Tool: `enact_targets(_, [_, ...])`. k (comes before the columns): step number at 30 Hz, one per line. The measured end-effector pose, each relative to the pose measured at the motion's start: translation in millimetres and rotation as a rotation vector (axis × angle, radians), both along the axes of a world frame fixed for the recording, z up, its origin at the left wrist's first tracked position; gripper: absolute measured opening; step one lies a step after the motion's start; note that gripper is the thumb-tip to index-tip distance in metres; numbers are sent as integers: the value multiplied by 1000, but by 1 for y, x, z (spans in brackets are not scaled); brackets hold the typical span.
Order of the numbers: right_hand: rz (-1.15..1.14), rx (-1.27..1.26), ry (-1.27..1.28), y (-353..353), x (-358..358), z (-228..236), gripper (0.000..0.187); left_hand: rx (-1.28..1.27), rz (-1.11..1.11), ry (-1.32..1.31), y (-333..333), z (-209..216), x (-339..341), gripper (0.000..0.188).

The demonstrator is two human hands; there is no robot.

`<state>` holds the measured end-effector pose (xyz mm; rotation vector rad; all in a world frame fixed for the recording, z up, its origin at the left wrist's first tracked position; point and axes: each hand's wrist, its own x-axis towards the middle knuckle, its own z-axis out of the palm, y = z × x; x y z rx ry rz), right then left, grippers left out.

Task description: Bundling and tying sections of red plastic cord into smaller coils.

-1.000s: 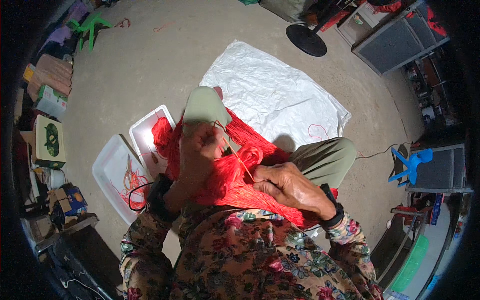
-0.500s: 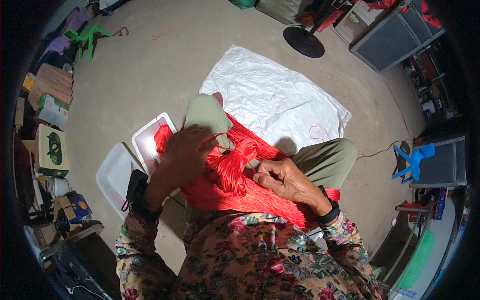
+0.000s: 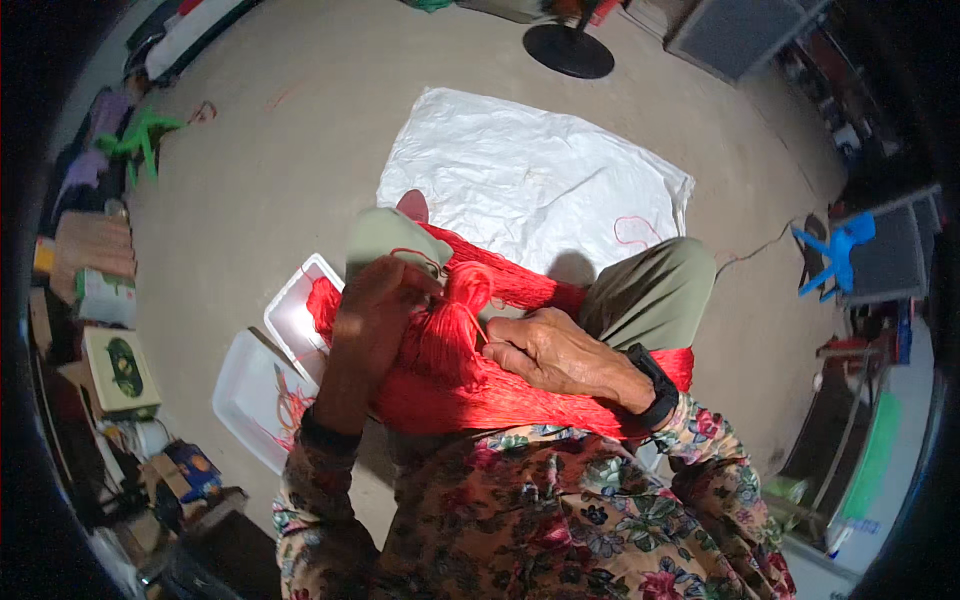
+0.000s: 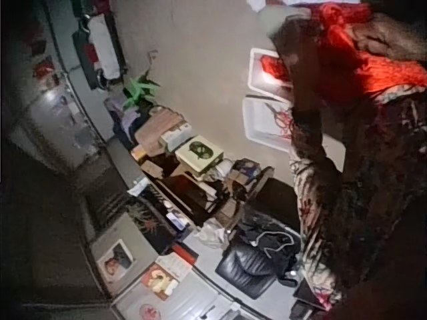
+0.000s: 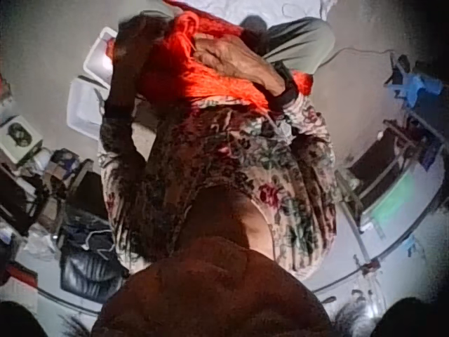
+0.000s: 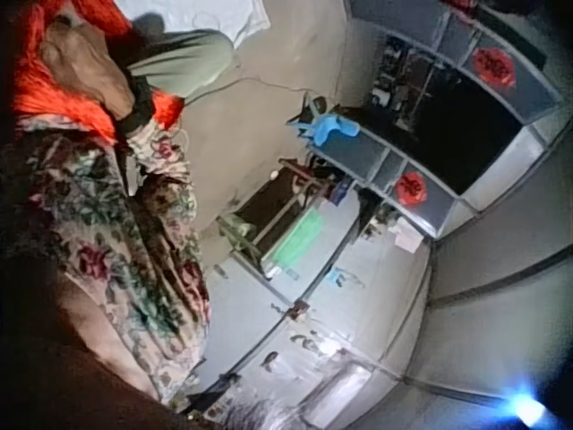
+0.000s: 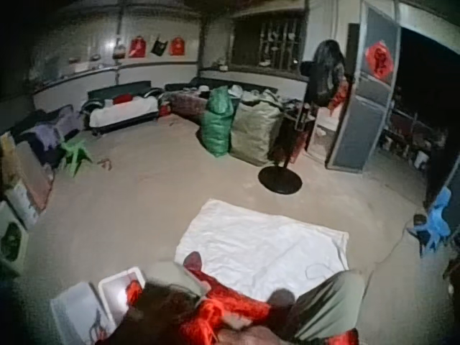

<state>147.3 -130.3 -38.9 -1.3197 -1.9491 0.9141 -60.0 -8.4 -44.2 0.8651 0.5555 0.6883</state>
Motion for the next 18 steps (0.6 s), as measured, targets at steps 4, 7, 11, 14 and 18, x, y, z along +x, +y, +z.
enact_targets(4, [-15, -52, -10, -9, -4, 5, 20, 320, 59, 407, -10, 33, 7, 31])
enact_targets(7, [-71, -26, 130, -10, -5, 10, 18, 415, 63, 487, -7, 26, 0, 33])
enact_targets(11, [-108, -105, 112, -13, -6, 2, 17, 19, 90, -48, -13, 25, 6, 32])
enact_targets(14, [-57, -44, 62, -12, -9, 0, 15, 20, 130, -2, -9, 21, -1, 27])
enact_targets(18, [25, 74, 86, -11, -19, 2, 13, 55, 166, 63, -6, 25, 4, 24])
